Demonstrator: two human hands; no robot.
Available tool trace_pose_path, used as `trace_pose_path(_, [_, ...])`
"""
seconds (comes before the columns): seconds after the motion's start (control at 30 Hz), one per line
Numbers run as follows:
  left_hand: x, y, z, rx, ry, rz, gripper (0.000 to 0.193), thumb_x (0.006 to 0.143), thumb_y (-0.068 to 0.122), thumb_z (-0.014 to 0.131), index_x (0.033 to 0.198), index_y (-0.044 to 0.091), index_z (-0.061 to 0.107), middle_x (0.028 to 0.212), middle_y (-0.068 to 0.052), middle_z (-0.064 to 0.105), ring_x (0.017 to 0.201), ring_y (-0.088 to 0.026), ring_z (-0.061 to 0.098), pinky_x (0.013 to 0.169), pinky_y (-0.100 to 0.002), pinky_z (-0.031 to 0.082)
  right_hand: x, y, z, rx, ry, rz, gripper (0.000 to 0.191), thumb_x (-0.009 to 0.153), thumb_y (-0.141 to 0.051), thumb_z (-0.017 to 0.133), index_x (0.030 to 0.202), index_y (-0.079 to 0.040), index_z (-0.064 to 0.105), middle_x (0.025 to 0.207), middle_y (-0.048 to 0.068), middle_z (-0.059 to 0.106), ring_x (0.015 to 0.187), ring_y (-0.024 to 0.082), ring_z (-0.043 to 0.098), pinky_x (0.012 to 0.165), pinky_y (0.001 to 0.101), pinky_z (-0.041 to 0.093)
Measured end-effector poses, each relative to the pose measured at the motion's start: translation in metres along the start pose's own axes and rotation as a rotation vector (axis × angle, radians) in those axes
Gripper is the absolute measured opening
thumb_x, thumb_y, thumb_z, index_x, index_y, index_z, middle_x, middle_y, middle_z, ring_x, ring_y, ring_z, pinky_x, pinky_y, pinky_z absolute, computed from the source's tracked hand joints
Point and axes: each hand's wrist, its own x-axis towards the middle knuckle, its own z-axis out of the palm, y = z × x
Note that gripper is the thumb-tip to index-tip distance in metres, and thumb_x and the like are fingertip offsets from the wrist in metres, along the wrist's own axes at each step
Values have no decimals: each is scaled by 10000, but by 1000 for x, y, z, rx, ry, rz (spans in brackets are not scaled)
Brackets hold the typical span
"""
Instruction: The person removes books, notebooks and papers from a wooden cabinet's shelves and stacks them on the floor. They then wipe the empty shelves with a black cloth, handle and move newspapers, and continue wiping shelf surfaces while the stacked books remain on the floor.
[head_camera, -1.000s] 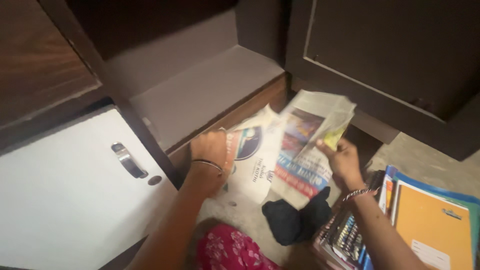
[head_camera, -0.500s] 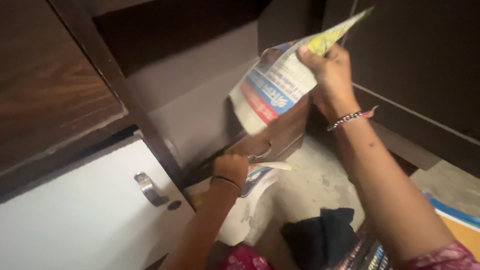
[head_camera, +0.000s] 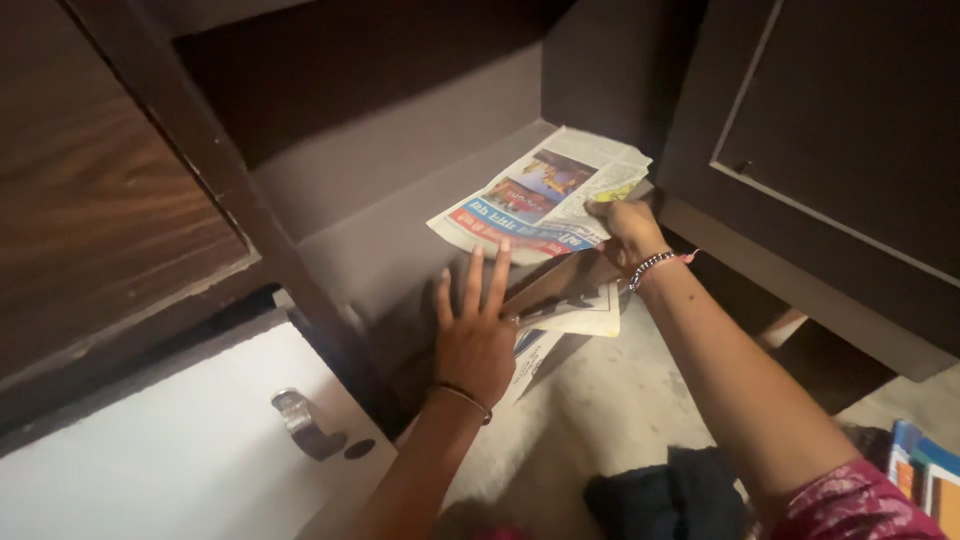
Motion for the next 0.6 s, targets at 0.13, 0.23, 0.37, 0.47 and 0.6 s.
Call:
trace_pose_path(0.13, [16, -2, 4, 7, -23, -7, 255, 865, 225, 667, 788, 33, 815, 1669, -121, 272, 1536, -374, 204, 1197, -650, 185, 31, 11, 7, 121, 82, 3, 261, 937, -24, 629, 1177, 78, 617, 1003, 140, 729, 819, 236, 758, 610, 329, 622])
trace_pose_path(0.23, [25, -2, 15, -34, -15, 6, 278, 859, 246, 675, 779, 14, 807, 1666, -144, 284, 1529, -370, 211, 1188, -638, 201, 51, 17, 15, 101, 94, 2, 229, 948, -23, 651, 1137, 104, 627, 970, 149, 721, 789, 242, 748, 615, 339, 641])
trace_pose_path(0.37, [32, -7, 29, -53, -32, -11, 240, 853, 187, 662, 757, 19, 805, 1652, -177, 294, 1542, -371, 211, 1181, -612, 225, 70, 8, 21, -94, 94, 33, 239, 949, -59, 685, 1101, 120, 640, 949, 175, 707, 734, 262, 710, 570, 375, 577])
trace_pose_path(0.47, [32, -15, 35, -100, -25, 9, 224, 826, 173, 656, 749, 22, 803, 1638, -213, 310, 1533, -366, 224, 1169, -610, 228, 73, 4, 28, -136, 14, 63, 254, 926, -73, 695, 1094, 113, 655, 960, 186, 739, 731, 253, 744, 576, 365, 608])
trace_pose_path(0.6, [26, -22, 41, -86, -147, -15, 217, 821, 178, 647, 783, 39, 809, 1593, -224, 356, 1512, -356, 246, 1167, -606, 225, 53, 9, 38, 72, -74, 65, 299, 907, -81, 689, 1115, 129, 649, 966, 192, 757, 738, 283, 782, 603, 418, 649])
